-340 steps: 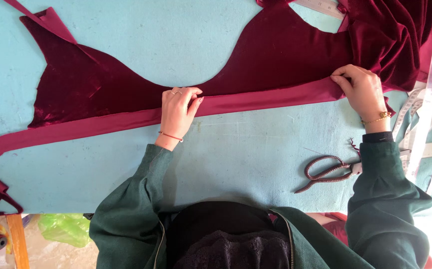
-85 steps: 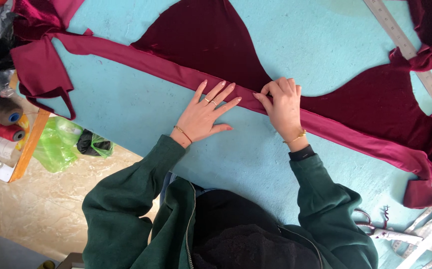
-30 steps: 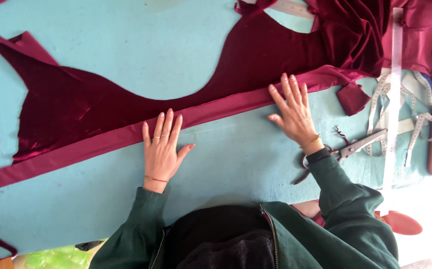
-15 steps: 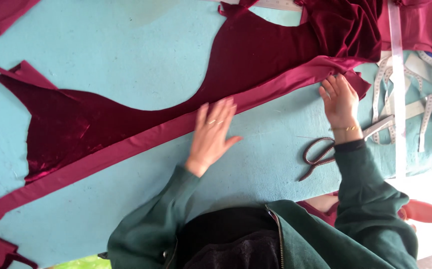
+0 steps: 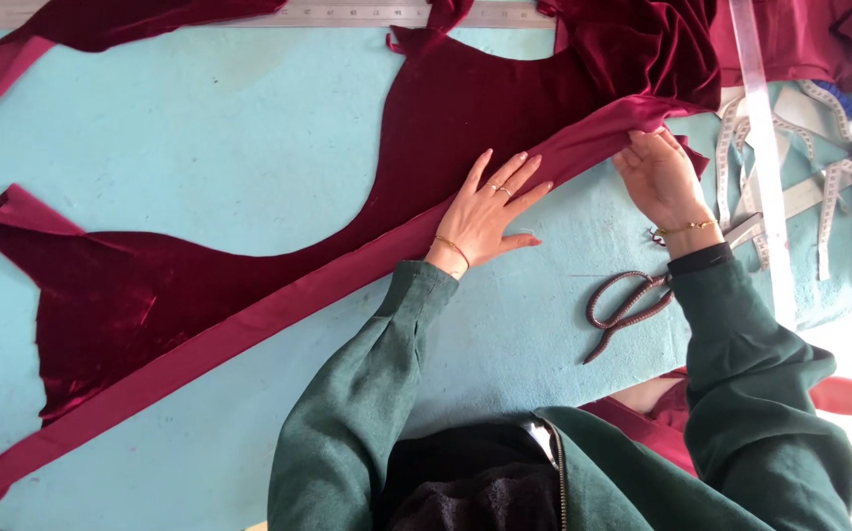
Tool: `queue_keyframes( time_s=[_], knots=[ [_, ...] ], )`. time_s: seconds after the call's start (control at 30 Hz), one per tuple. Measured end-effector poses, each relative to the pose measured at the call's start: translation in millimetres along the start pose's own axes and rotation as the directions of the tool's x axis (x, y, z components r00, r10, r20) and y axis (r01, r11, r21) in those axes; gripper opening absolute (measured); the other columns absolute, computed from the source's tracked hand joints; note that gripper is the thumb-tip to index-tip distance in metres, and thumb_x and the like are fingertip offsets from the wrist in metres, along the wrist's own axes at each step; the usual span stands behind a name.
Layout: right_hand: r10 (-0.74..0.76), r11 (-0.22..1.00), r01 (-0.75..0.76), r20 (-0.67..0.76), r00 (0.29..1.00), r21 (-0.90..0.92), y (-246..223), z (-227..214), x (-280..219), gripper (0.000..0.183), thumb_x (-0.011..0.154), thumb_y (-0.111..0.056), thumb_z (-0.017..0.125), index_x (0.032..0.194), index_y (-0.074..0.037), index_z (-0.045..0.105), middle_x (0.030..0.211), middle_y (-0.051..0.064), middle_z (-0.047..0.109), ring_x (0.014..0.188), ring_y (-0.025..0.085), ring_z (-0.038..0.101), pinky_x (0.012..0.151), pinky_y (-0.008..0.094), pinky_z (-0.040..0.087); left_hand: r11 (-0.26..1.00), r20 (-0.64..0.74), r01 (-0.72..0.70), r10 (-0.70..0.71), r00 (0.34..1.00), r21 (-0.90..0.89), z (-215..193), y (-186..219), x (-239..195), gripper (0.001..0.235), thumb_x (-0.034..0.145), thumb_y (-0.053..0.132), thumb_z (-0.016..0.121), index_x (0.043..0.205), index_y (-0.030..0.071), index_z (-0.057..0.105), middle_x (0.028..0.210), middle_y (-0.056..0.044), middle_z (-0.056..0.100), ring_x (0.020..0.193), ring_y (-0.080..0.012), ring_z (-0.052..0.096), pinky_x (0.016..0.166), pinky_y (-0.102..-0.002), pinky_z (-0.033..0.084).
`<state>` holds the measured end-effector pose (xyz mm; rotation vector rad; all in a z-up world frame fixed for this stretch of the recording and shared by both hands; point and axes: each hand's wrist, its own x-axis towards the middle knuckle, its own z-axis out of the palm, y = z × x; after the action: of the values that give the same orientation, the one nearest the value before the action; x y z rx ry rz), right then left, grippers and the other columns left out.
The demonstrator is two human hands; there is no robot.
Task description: Marking and cutting fabric pieces on a cutting table using a ruler and scissors
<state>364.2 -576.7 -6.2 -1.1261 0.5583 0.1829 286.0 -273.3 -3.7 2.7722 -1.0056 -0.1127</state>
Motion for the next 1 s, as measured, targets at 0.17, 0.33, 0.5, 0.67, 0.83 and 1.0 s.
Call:
queue_keyframes(
  time_s=[0.17, 0.33, 0.5, 0.67, 0.83, 1.0],
  knots=[
    [-0.165, 0.986, 0.163, -0.037, 0.986, -0.044, 18, -13, 19, 0.023, 0.095, 0.005, 0.068, 0.11, -0.012, 0.06, 0.093, 0.004, 0.069, 0.087, 0.015, 0.076, 0.095, 0.036, 0.068, 1.0, -0.001, 0.007, -0.007, 1.0, 0.015, -9, -1, -3, 0.079, 0.099, 0.079, 0.027, 0.166, 0.041, 0.014, 0.175, -0.004, 0.0, 0.161, -0.0322, -0.003, 0.131, -0.064, 0.0],
    [-0.409, 0.885, 0.343, -0.173, 0.896, -0.315, 21, -4, -7, 0.039, 0.096, -0.004, 0.067, 0.128, -0.014, 0.047, 0.113, 0.007, 0.068, 0.094, 0.014, 0.075, 0.082, 0.024, 0.07, 1.0, -0.043, 0.014, -0.014, 0.999, 0.013, -7, 2, -2, 0.081, 0.097, 0.08, 0.03, 0.166, 0.039, 0.017, 0.175, -0.005, 0.004, 0.161, -0.0338, -0.001, 0.13, -0.067, 0.002],
    [-0.69, -0.105, 0.7, 0.559, 0.46, -0.707, -7, 62, -53, 0.026, 0.103, 0.006, 0.07, 0.126, -0.004, 0.062, 0.122, 0.012, 0.056, 0.118, 0.033, 0.049, 0.102, 0.043, 0.038, 1.0, -0.094, 0.01, -0.01, 0.996, 0.004, -2, 5, 13, 0.091, 0.094, 0.082, 0.034, 0.165, 0.025, 0.026, 0.174, -0.006, 0.016, 0.16, -0.0248, 0.004, 0.13, -0.064, 0.002],
    [-0.459, -0.402, 0.635, 0.746, 0.484, -0.659, -38, 74, -35, 0.022, 0.11, -0.001, 0.059, 0.129, -0.002, 0.071, 0.124, 0.016, 0.059, 0.11, 0.037, 0.047, 0.093, 0.05, 0.037, 0.992, -0.213, -0.038, 0.064, 0.975, 0.124, 1, 4, 34, 0.098, 0.095, 0.085, 0.038, 0.163, 0.015, 0.035, 0.17, -0.003, 0.029, 0.157, -0.0201, 0.019, 0.128, -0.06, 0.011],
    [-0.288, -0.518, 0.61, 0.794, 0.536, -0.6, -44, 65, -10, 0.026, 0.114, -0.03, 0.07, 0.132, -0.013, 0.076, 0.112, 0.01, 0.063, 0.104, 0.031, 0.049, 0.09, 0.046, 0.033, 0.989, -0.133, -0.094, 0.109, 0.985, 0.113, 5, 4, 46, 0.09, 0.096, 0.084, 0.026, 0.164, 0.026, 0.029, 0.172, -0.001, 0.021, 0.158, -0.0192, 0.019, 0.128, -0.061, 0.007],
    [-0.169, -0.445, 0.626, 0.746, 0.644, -0.641, -45, 52, 2, 0.023, 0.101, -0.028, 0.081, 0.11, -0.008, 0.075, 0.111, 0.013, 0.05, 0.106, 0.031, 0.042, 0.099, 0.045, 0.041, 0.988, -0.078, -0.057, 0.069, 0.995, 0.143, -2, 5, 45, 0.081, 0.096, 0.083, 0.024, 0.164, 0.039, 0.025, 0.173, 0.0, 0.018, 0.159, -0.0278, 0.012, 0.126, -0.066, 0.007]
  ],
)
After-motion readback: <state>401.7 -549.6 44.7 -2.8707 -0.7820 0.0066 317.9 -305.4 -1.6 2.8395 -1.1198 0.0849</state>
